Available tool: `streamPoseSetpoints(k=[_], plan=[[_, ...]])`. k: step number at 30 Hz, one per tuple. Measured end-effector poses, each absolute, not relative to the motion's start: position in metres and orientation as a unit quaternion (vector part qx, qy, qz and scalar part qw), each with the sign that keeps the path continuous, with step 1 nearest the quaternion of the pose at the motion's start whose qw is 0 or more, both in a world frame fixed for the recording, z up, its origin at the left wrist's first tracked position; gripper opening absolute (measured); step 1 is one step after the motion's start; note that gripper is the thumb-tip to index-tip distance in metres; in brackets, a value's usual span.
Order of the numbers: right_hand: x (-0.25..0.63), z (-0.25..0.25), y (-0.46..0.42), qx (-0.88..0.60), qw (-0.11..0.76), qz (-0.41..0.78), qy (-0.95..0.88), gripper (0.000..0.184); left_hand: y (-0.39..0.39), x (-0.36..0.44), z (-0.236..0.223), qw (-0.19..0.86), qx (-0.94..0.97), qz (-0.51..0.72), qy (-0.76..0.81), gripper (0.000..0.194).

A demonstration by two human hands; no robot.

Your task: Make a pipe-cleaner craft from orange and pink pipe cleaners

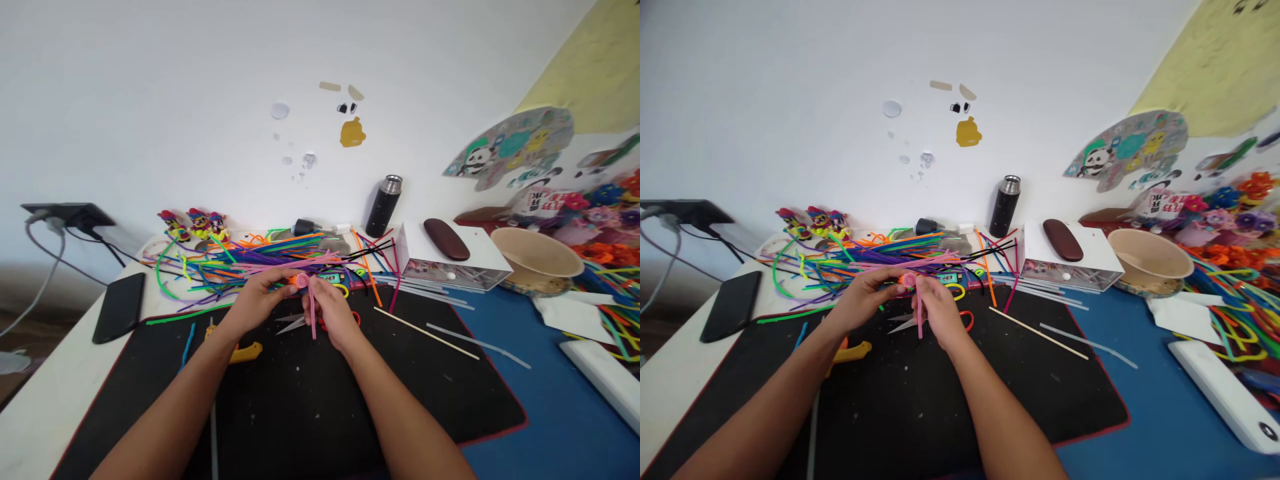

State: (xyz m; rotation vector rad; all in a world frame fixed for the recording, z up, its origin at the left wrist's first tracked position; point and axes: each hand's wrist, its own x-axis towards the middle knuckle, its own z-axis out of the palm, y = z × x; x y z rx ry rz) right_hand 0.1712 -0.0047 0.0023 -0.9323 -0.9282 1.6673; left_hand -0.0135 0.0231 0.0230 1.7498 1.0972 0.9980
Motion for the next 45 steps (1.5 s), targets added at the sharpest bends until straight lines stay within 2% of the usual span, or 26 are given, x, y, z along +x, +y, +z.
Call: streamPoseSetpoints(k=[7,28,33,40,45], plan=[[0.172,0.003,-0.005,-0.371,0.473,0.701,-0.383,0.052,0.021,-0.012,0.025,0.369,0.736,0.383,0.418,0.022],[0.166,-0.003,-0.004,-0.402,0.471,0.675,-0.401,0.052,0.020,-0.007,0.017,0.343,0.740,0.378,0.438,0.018],[0.165,-0.003,-0.004,-0.401,0.474,0.681,-0.388,0.053,0.020,-0.009,0.018,0.350,0.741,0.373,0.434,0.022],[0.164,-0.004,-0.006,-0.378,0.466,0.697,-0.393,0.053,0.020,-0.018,0.025,0.415,0.726,0.349,0.423,0.042],[0.164,-0.005,-0.007,-0.390,0.460,0.682,-0.415,0.054,0.019,-0.016,0.025,0.405,0.731,0.348,0.424,0.036]])
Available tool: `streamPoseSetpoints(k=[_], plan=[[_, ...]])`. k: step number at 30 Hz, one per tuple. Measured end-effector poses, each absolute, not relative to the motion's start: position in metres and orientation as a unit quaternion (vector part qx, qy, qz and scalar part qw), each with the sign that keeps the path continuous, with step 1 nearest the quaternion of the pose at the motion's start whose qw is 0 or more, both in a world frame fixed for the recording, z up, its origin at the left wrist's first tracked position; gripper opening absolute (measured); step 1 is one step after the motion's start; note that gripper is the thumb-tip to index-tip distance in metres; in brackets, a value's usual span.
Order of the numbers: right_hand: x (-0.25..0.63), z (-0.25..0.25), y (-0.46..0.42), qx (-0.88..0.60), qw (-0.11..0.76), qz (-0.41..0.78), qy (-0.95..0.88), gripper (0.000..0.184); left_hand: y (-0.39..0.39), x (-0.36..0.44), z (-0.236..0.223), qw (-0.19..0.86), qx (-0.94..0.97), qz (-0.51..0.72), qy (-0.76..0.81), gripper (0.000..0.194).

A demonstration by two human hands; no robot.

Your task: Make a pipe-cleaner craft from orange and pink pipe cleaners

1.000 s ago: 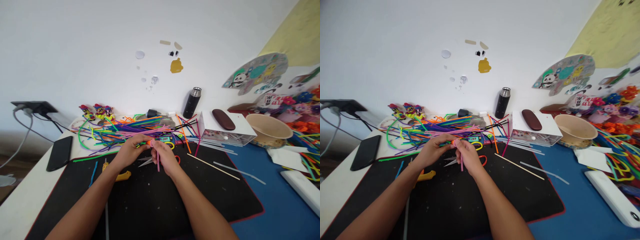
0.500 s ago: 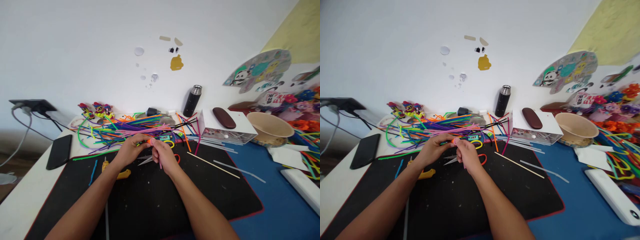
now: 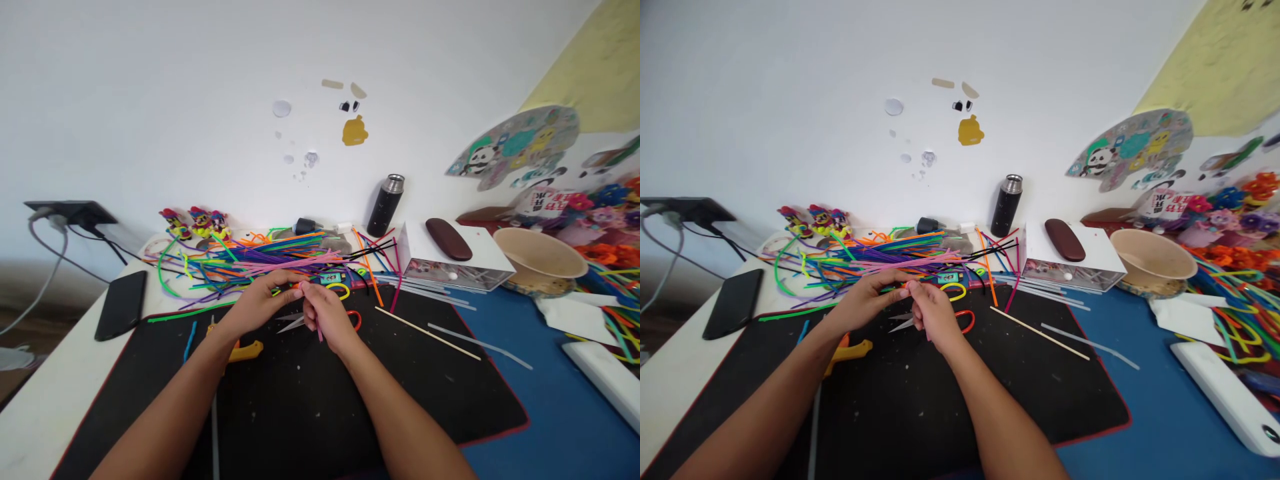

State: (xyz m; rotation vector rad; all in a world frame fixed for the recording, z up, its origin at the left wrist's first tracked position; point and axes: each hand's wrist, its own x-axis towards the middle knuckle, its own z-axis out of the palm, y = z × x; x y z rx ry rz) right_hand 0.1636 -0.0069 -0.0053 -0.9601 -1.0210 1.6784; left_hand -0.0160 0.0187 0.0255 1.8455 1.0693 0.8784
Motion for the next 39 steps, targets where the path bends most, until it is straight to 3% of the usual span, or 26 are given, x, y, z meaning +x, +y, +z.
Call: streamPoseSetpoints(k=[21,30,39], plan=[[0.162,-0.007,-0.007,-0.386,0.451,0.697,-0.401,0.057,0.020,-0.015,0.024,0.465,0.702,0.351,0.411,0.032],[0.165,-0.003,-0.007,-0.375,0.466,0.707,-0.377,0.058,0.015,-0.012,0.027,0.463,0.706,0.350,0.406,0.066],[0.166,0.000,-0.008,-0.377,0.464,0.707,-0.378,0.057,0.016,-0.018,0.034,0.439,0.694,0.392,0.415,0.054]])
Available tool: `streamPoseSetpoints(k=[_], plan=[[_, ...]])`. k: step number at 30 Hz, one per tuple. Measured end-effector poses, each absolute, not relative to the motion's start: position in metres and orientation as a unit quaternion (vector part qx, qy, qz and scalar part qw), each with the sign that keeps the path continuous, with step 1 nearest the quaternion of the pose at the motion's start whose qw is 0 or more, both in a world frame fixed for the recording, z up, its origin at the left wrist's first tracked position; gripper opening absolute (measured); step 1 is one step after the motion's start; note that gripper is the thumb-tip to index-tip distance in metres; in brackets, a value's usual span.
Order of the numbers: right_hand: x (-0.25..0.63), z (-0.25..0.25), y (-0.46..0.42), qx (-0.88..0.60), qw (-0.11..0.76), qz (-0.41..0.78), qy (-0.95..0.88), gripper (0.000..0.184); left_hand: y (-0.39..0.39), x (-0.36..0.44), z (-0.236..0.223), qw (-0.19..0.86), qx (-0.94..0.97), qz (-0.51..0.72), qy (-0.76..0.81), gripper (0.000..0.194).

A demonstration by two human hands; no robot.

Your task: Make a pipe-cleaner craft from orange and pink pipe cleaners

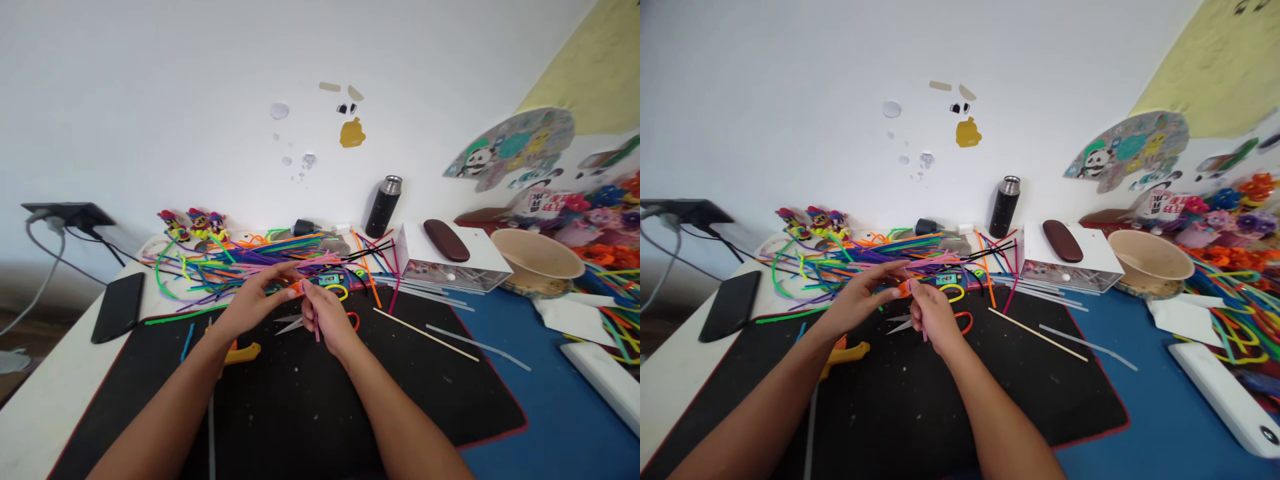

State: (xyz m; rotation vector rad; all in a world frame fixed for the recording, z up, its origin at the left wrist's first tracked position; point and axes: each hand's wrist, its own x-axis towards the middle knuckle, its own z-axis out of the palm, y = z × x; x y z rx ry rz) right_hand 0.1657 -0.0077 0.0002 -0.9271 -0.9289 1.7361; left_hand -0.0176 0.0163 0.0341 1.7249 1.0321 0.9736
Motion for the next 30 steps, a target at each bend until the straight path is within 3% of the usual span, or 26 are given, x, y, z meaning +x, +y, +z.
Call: streamPoseSetpoints(k=[7,10,13,16,22,24,26,30], plan=[[0.167,0.005,-0.008,-0.403,0.452,0.701,-0.377,0.058,0.037,-0.050,0.034,0.392,0.492,0.634,0.450,0.025],[0.167,0.004,-0.008,-0.401,0.452,0.702,-0.376,0.058,0.048,-0.073,0.038,0.380,0.387,0.736,0.404,0.025],[0.166,0.003,-0.009,-0.397,0.453,0.702,-0.380,0.057,0.051,-0.085,0.043,0.382,0.373,0.757,0.377,0.026],[0.165,0.002,-0.009,-0.399,0.451,0.700,-0.384,0.057,0.045,-0.075,0.042,0.383,0.414,0.729,0.388,0.032],[0.165,0.002,-0.008,-0.395,0.462,0.702,-0.371,0.054,0.024,-0.032,0.035,0.342,0.590,0.551,0.481,0.059],[0.165,0.003,-0.008,-0.393,0.464,0.702,-0.372,0.055,0.019,-0.026,0.039,0.317,0.658,0.476,0.490,0.051],[0.165,0.004,-0.008,-0.393,0.461,0.703,-0.373,0.056,0.016,-0.023,0.043,0.306,0.710,0.430,0.467,0.031],[0.166,0.005,-0.009,-0.406,0.458,0.692,-0.383,0.057,0.012,-0.019,0.047,0.288,0.768,0.384,0.424,0.050]])
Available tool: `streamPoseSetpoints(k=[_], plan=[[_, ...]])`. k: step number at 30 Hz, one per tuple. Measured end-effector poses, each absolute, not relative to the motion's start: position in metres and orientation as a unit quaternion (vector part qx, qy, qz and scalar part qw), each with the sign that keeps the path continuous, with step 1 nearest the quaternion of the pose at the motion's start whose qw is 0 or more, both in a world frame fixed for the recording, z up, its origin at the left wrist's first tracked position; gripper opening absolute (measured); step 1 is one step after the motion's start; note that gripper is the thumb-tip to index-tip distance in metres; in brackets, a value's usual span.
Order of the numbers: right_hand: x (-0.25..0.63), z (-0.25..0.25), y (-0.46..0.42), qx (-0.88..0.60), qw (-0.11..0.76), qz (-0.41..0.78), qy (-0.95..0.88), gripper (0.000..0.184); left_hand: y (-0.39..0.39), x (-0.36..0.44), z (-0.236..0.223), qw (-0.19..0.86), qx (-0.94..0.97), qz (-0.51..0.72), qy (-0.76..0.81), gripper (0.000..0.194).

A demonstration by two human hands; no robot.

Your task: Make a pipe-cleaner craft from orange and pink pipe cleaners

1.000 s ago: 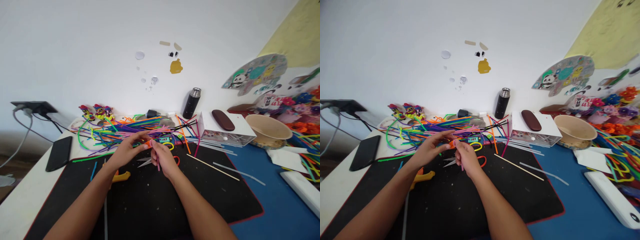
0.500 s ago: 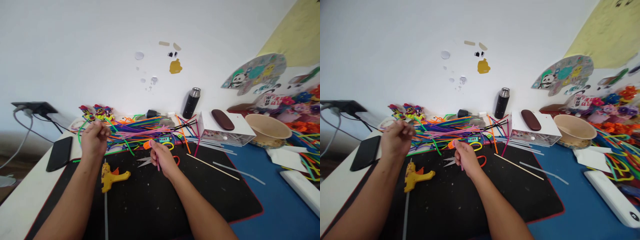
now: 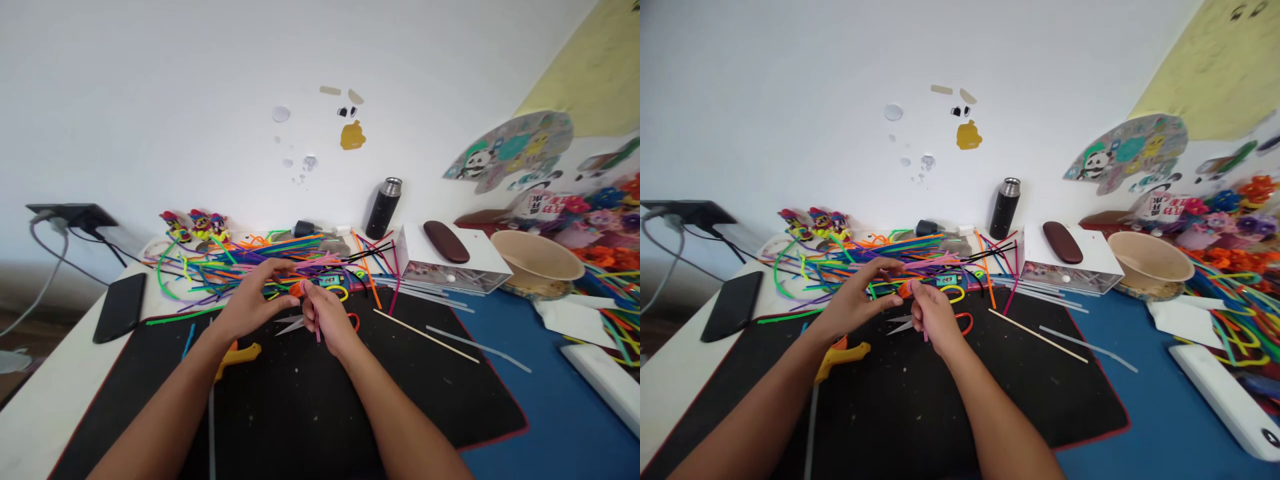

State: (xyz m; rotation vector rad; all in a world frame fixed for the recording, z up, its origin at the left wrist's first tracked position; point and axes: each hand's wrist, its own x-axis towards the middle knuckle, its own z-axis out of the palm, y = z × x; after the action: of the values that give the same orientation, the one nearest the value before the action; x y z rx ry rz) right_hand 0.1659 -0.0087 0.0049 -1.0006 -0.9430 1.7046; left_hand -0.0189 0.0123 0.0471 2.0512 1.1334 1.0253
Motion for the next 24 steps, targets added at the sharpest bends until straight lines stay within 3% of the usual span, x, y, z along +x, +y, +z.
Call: streamPoseSetpoints(k=[3,7,19,24], plan=[[0.166,0.003,-0.008,-0.401,0.462,0.690,-0.386,0.059,0.010,-0.015,0.043,0.273,0.793,0.355,0.413,0.052],[0.165,0.000,-0.009,-0.389,0.464,0.693,-0.391,0.058,0.008,-0.011,0.035,0.266,0.790,0.356,0.423,0.040],[0.164,0.001,-0.009,-0.392,0.472,0.677,-0.406,0.054,0.014,-0.018,0.037,0.350,0.721,0.411,0.435,0.028],[0.163,0.001,-0.010,-0.387,0.484,0.665,-0.417,0.052,0.015,-0.018,0.041,0.340,0.723,0.403,0.447,0.023]])
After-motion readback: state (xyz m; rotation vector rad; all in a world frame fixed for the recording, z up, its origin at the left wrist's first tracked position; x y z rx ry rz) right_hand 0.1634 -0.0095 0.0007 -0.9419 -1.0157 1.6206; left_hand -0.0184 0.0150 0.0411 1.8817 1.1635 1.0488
